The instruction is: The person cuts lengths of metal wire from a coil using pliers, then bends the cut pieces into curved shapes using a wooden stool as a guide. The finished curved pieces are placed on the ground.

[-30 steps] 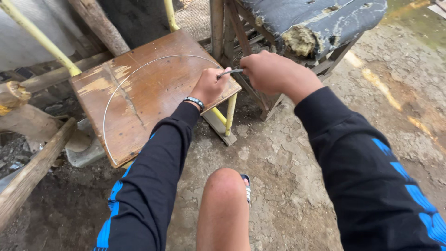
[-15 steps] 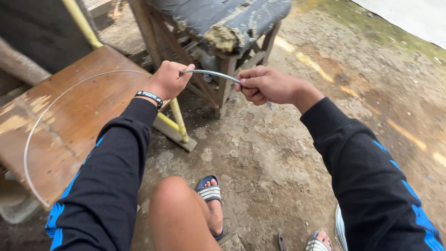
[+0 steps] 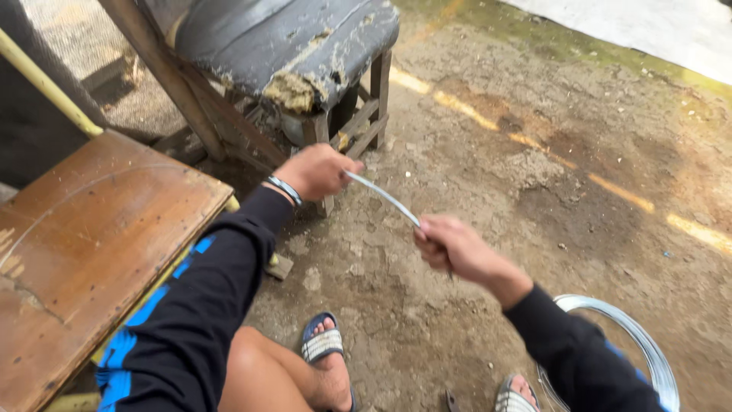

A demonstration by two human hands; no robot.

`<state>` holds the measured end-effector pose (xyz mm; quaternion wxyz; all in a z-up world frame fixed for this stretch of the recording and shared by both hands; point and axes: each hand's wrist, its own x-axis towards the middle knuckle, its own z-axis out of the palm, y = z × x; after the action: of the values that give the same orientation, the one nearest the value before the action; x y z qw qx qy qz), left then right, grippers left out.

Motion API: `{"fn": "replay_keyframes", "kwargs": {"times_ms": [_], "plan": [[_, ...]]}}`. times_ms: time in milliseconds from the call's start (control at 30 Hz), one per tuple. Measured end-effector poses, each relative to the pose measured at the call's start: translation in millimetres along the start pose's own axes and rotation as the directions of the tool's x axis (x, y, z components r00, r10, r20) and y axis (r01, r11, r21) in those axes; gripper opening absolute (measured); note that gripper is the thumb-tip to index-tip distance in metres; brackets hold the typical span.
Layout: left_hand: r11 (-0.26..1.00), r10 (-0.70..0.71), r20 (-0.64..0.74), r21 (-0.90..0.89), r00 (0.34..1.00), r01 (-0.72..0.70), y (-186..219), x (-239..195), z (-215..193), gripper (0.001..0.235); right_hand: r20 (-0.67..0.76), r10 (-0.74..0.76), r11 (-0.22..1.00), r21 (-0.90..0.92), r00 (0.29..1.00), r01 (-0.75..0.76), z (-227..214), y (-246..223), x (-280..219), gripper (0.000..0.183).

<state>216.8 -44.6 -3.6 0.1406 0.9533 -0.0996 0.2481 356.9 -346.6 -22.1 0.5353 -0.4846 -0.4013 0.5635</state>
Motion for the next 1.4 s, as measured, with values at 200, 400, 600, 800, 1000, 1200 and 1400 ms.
{"fn": "replay_keyframes", "kwargs": {"times_ms": [200,400,600,800,1000,1200,1400], "plan": [[0.963,-0.052,0.092,0.268,0.994,0.025,36.1,32.7,52.4,0.058,-0.292,-0.022,0.99,0.127,0.956,0.062,-22.0,79.8,-43.3,0.024],[0.839,-0.511,-0.19,-0.324,0.839,0.438,93.6,23.5,160.1,0.067,-0.601,-0.14,0.985,-0.006,0.787,0.17,-53.7,134.8,-52.8,0.028],[0.182,-0.617,0.387,-0.776,0.685,0.603,156.5,41.5,251.3,0.036,-0.507,-0.707,0.655,-0.732,0.493,0.186,-44.1,135.1,-26.9,0.028],[0.034,-0.643,0.371,-0.861,0.671,0.508,133.5,57.1,260.8,0.032,-0.635,-0.562,0.659,-0.731,0.529,-0.177,-23.5,113.0,-21.3,0.023],[-0.098,-0.688,0.38,-0.893,0.619,0.44,94.9,83.2,273.0,0.031,-0.59,-0.592,0.591,-0.781,0.549,-0.202,-37.8,103.9,-1.5,0.02],[-0.207,-0.704,0.468,-0.855,0.535,0.475,62.3,105.0,273.3,0.029,-0.573,-0.61,0.616,-0.778,0.547,-0.128,-52.4,98.1,5.8,0.018],[-0.374,-0.697,0.534,-0.84,0.479,0.393,34.1,120.4,278.2,0.027,-0.625,-0.556,0.672,-0.726,0.548,-0.145,-55.5,98.3,9.3,0.021]]}}
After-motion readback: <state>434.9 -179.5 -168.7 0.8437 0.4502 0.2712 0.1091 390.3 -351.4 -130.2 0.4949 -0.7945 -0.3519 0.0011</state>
